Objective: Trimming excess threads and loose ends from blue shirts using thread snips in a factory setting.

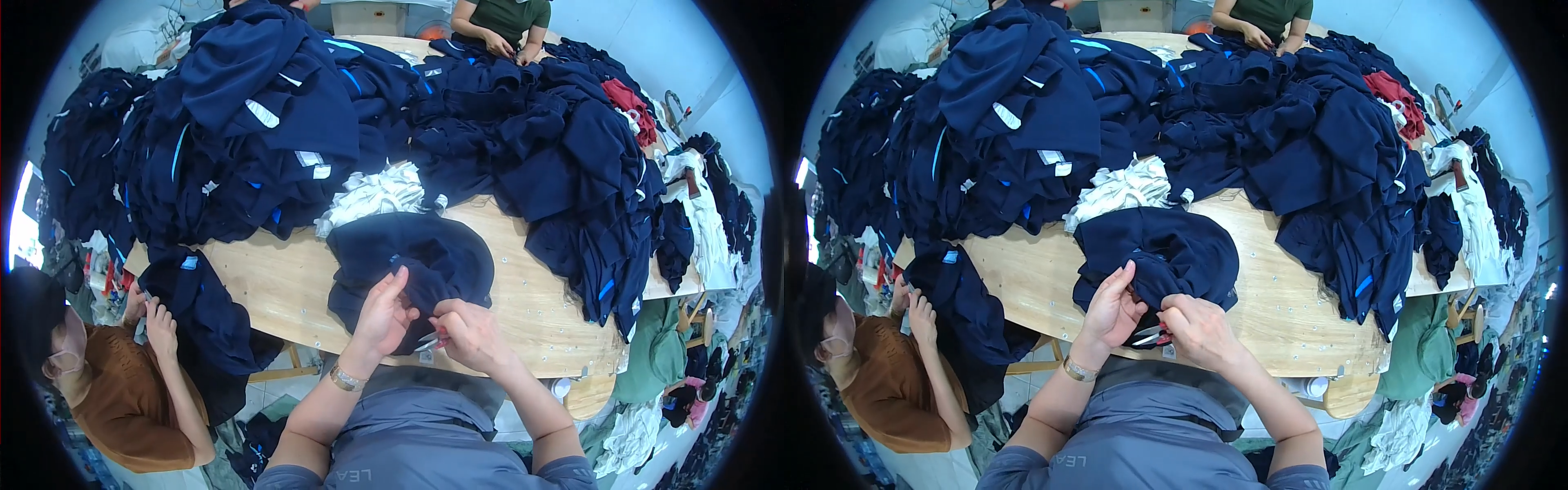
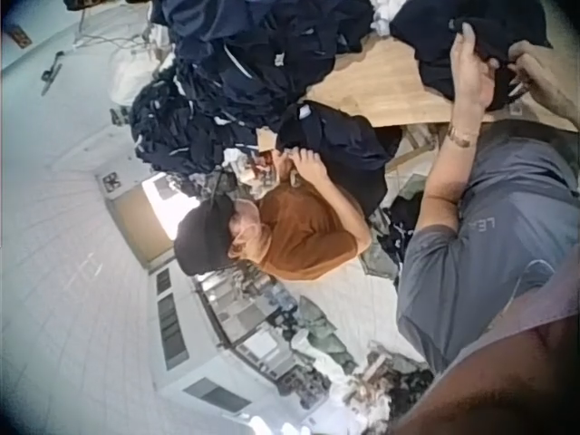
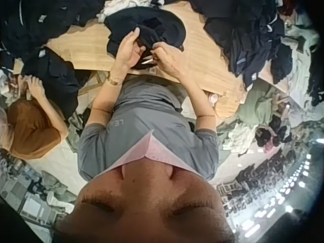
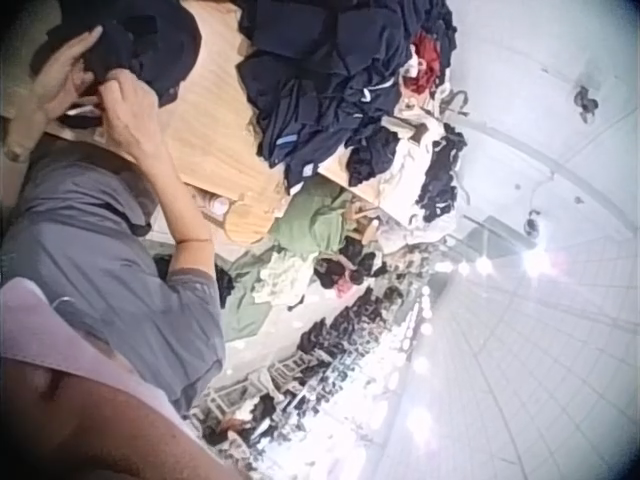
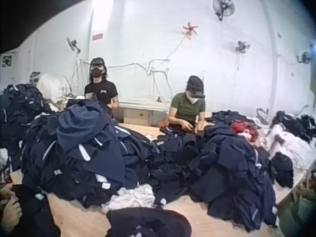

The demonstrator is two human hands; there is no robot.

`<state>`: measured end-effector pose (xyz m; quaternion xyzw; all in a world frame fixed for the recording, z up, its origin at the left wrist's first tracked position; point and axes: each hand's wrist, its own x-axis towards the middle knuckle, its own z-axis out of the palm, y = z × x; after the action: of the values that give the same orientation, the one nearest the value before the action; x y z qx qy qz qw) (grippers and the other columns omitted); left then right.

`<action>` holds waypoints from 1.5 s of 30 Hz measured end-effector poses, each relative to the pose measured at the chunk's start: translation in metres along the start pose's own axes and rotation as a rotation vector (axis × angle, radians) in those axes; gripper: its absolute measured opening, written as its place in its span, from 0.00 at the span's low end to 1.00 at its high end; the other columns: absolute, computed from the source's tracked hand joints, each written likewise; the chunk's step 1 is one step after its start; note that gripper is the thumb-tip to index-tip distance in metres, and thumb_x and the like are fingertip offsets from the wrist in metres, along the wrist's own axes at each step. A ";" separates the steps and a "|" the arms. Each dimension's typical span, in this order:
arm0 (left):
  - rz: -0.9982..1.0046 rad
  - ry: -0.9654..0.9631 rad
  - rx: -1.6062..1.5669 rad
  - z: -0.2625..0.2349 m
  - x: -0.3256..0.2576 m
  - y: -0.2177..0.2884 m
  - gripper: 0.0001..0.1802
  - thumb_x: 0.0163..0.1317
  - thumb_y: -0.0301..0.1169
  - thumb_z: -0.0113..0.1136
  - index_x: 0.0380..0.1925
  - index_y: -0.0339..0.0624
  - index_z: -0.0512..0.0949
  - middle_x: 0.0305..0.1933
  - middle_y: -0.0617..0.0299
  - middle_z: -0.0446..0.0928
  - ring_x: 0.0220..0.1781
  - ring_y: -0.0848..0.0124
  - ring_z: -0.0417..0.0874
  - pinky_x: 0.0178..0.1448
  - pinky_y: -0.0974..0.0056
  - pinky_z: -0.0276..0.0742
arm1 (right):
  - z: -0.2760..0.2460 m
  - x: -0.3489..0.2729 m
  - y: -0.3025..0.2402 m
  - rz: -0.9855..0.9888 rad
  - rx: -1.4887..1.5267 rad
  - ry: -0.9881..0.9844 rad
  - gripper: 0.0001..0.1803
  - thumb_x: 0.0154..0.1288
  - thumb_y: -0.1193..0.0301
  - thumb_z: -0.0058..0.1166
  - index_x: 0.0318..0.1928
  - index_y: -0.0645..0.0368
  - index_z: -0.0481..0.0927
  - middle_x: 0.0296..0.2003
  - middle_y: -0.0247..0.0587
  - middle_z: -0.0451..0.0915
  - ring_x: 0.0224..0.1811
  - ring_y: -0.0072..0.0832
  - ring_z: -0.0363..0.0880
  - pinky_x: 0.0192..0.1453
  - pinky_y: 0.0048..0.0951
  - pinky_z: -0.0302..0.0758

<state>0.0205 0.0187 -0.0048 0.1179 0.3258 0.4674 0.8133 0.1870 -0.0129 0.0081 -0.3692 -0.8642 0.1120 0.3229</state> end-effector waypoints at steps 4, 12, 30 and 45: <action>-0.034 -0.033 -0.134 -0.011 0.001 -0.007 0.12 0.67 0.41 0.47 0.37 0.47 0.75 0.35 0.68 0.78 0.38 0.76 0.79 0.41 0.68 0.77 | 0.012 -0.010 0.003 0.220 0.217 0.098 0.13 0.45 0.84 0.56 0.30 0.61 0.67 0.33 0.41 0.74 0.26 0.33 0.75 0.29 0.28 0.73; -0.075 -0.091 -0.226 0.004 -0.007 -0.003 0.16 0.68 0.42 0.43 0.46 0.44 0.71 0.43 0.60 0.77 0.46 0.68 0.79 0.51 0.58 0.77 | 0.020 -0.014 0.003 0.374 0.352 0.334 0.12 0.53 0.83 0.56 0.28 0.60 0.64 0.29 0.41 0.73 0.23 0.29 0.70 0.27 0.23 0.67; -0.006 -0.113 -0.284 -0.002 -0.013 -0.015 0.10 0.67 0.33 0.47 0.36 0.39 0.74 0.37 0.58 0.79 0.40 0.69 0.81 0.52 0.64 0.79 | 0.022 -0.025 -0.006 0.363 0.455 0.356 0.14 0.54 0.75 0.59 0.34 0.61 0.64 0.31 0.43 0.72 0.26 0.32 0.71 0.29 0.28 0.68; 0.032 -0.168 -0.249 0.003 -0.021 -0.019 0.16 0.71 0.34 0.37 0.46 0.34 0.71 0.47 0.51 0.76 0.54 0.62 0.76 0.63 0.55 0.69 | 0.006 -0.017 0.004 0.397 -0.093 0.138 0.16 0.56 0.59 0.58 0.27 0.57 0.69 0.20 0.38 0.69 0.16 0.34 0.72 0.19 0.31 0.67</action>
<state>0.0278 -0.0089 -0.0035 0.0600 0.1941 0.5054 0.8386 0.1938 -0.0217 -0.0063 -0.5534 -0.7547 0.1078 0.3355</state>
